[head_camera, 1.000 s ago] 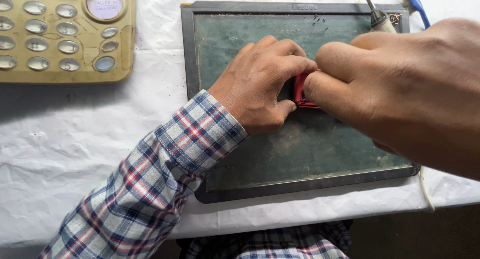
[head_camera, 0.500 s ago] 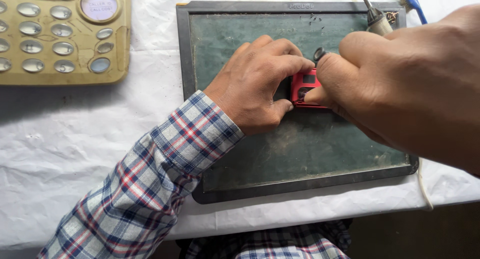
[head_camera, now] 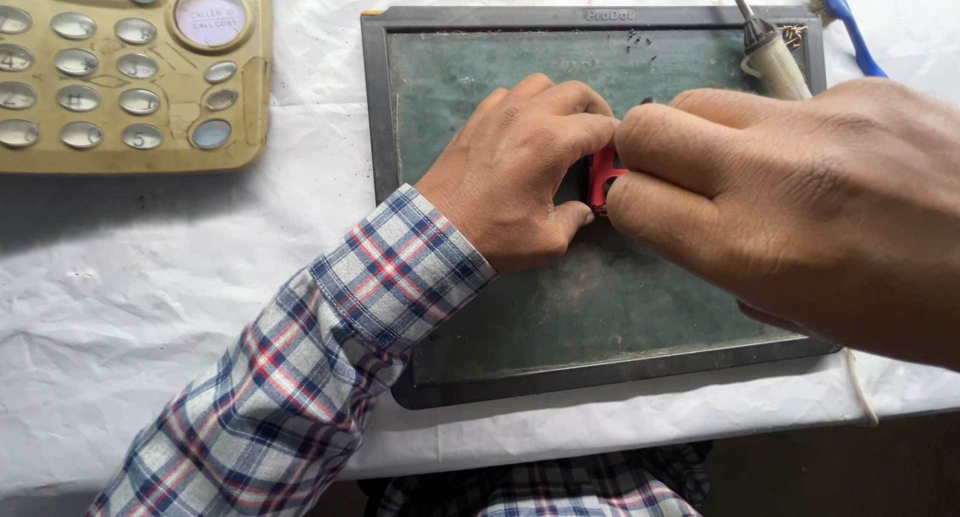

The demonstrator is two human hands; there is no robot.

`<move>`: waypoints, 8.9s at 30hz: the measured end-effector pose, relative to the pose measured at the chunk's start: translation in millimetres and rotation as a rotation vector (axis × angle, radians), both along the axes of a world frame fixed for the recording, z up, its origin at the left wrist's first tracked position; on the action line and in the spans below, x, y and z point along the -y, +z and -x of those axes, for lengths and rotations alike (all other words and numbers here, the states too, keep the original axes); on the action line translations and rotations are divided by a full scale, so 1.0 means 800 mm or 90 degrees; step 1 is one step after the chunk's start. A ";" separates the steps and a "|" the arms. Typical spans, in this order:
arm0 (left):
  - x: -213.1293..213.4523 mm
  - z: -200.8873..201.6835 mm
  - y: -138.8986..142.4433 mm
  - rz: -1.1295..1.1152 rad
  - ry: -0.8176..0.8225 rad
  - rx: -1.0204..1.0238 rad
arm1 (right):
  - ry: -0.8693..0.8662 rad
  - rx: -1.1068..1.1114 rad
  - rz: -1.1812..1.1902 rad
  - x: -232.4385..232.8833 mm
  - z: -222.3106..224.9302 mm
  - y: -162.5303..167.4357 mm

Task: The person cleans the back of a red mobile phone with a toothbrush, then uses a screwdriver and a prying tool to remove screws and pry open the casing. The person separates the back cover from the main body, exposing the internal components.

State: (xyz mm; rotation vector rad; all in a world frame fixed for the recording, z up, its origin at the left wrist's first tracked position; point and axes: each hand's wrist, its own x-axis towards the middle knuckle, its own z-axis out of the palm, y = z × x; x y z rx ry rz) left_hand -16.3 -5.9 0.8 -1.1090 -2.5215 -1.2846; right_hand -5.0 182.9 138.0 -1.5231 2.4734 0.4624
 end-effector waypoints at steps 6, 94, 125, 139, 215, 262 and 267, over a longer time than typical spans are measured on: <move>-0.002 0.001 0.001 -0.009 0.002 -0.023 | -0.126 -0.069 -0.108 0.012 -0.001 0.010; 0.015 -0.001 0.024 -0.139 0.026 -0.028 | -0.358 0.305 0.678 -0.036 -0.044 -0.029; 0.001 0.005 0.001 -0.114 0.066 0.041 | -0.335 0.367 0.883 -0.037 -0.045 -0.080; 0.000 0.005 -0.001 -0.107 0.072 0.032 | -0.334 0.379 0.784 -0.029 -0.043 -0.060; -0.018 -0.003 0.004 -0.093 0.144 -0.171 | -0.299 -0.026 0.271 -0.104 -0.008 -0.029; -0.025 -0.036 0.062 0.218 0.052 -0.129 | -0.271 0.027 0.115 -0.086 -0.002 -0.012; -0.024 -0.036 0.063 0.195 0.044 -0.104 | -0.144 0.050 0.161 -0.083 0.007 -0.012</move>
